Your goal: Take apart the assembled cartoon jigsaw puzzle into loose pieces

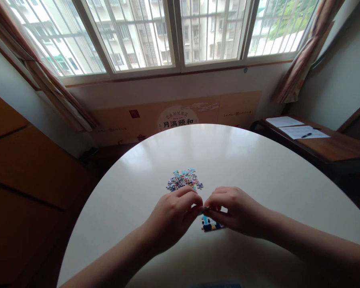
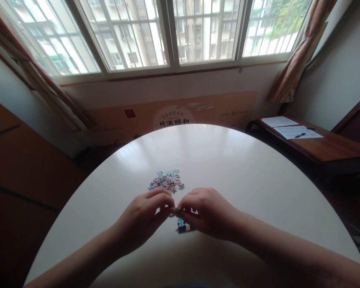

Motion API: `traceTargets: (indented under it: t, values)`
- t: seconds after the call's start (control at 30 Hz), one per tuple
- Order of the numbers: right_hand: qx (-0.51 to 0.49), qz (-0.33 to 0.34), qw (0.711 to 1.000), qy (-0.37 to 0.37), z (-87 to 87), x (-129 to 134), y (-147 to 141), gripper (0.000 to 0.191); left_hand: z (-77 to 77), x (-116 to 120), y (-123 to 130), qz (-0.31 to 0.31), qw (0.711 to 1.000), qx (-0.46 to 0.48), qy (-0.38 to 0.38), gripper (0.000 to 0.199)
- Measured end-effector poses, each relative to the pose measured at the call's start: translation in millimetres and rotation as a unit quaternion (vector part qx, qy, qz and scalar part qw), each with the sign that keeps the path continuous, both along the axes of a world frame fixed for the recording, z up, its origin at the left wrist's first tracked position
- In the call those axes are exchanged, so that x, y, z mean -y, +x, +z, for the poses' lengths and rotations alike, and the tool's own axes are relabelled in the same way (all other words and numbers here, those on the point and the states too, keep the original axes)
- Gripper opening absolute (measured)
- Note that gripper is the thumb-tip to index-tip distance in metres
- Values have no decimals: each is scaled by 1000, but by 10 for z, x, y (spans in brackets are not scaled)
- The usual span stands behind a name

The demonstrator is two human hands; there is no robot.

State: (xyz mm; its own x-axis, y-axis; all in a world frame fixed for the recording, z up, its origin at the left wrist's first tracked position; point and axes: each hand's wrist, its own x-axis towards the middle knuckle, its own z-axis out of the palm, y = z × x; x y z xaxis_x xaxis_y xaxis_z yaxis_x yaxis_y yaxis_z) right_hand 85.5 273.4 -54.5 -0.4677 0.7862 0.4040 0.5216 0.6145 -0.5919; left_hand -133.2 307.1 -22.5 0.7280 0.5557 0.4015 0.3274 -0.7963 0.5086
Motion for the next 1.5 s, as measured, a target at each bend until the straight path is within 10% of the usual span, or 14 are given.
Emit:
traceTargets:
  t: [1.5]
  values:
    - [39, 6, 999, 11, -53, 12, 19, 11, 10, -20, -10, 13, 999, -12, -38, 10]
